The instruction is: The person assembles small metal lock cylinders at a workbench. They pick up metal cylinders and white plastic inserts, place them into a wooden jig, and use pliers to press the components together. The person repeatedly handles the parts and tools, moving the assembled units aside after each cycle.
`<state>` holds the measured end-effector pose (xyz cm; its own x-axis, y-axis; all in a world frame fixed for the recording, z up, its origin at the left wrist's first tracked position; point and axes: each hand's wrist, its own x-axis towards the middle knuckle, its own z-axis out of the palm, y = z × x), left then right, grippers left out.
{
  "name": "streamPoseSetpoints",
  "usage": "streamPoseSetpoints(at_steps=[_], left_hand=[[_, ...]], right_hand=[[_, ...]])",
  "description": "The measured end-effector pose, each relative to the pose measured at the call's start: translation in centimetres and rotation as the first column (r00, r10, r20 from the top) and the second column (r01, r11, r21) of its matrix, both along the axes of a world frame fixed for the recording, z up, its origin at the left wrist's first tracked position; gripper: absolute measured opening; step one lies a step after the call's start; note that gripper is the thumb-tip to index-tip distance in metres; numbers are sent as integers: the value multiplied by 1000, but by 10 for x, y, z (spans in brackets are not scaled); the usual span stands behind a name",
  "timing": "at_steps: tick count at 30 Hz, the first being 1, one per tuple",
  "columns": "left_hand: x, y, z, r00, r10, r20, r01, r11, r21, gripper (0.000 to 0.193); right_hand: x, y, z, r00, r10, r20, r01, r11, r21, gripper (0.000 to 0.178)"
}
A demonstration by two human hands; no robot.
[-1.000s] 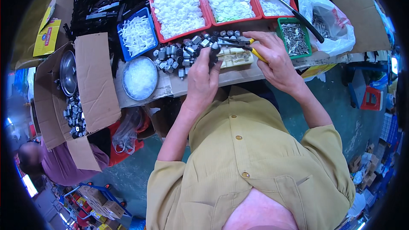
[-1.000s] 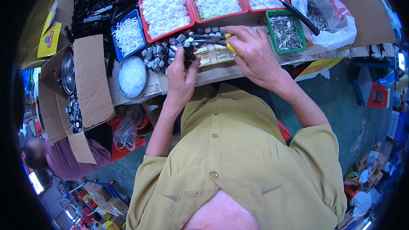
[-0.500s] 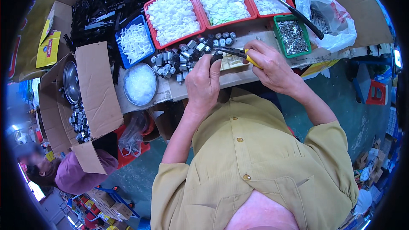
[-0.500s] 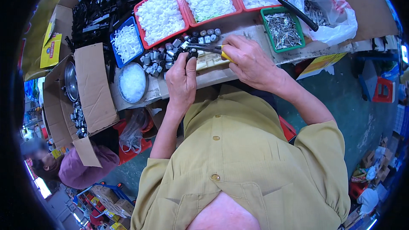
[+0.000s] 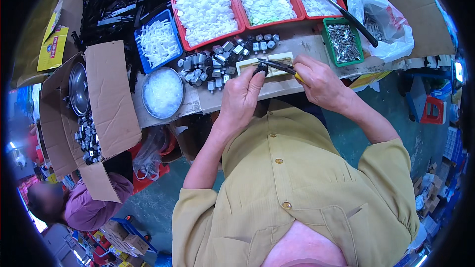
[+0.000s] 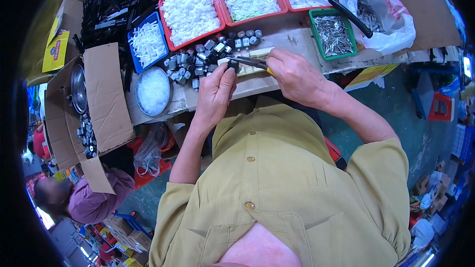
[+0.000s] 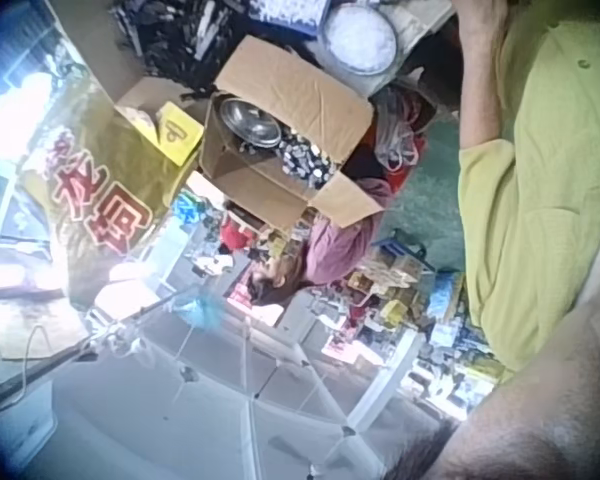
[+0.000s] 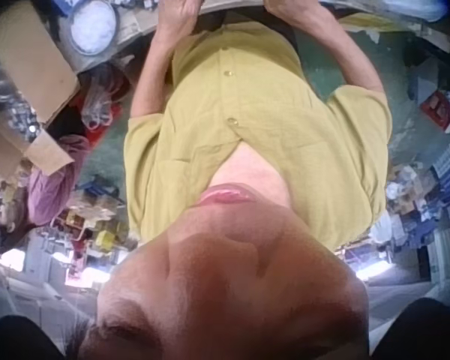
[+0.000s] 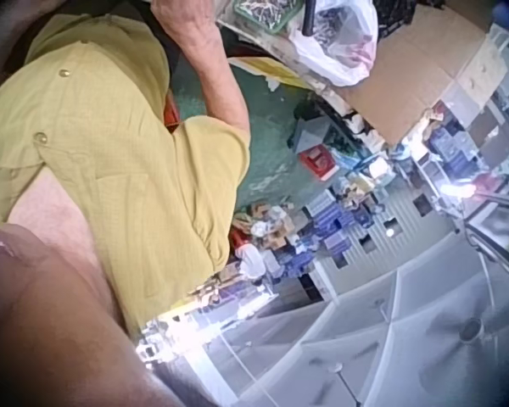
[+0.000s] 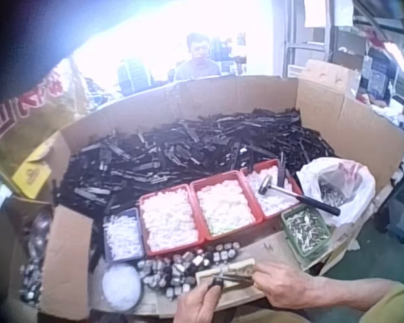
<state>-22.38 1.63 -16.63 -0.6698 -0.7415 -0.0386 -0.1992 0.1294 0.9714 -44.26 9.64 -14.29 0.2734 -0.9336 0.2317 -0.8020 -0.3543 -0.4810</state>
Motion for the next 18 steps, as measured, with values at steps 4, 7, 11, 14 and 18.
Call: streamPoseSetpoints(at_steps=[4, 7, 11, 14, 18], left_hand=[[16, -6, 9, 951, -169, -259, 291, 774, 563, 45], [33, -8, 2, 858, -215, -466, 501, 547, 671, 47], [47, 2, 5, 934, -139, -328, 335, 657, 675, 49], [80, 8, -9, 987, -149, 66, 99, 870, 482, 48], [145, 29, -38, 790, -41, 612, -31, 994, 105, 44]], right_hand=[[4, 5, 11, 998, 56, -18, -56, 998, -9, 15], [6, 8, 12, 993, 120, -19, -120, 993, -14, 21], [14, 6, 9, 989, 145, -3, -144, 989, 35, 20], [1, -3, -5, 997, 67, 39, -68, 998, 9, 21], [-30, -7, -30, 959, -192, -209, 211, 975, 71, 20]])
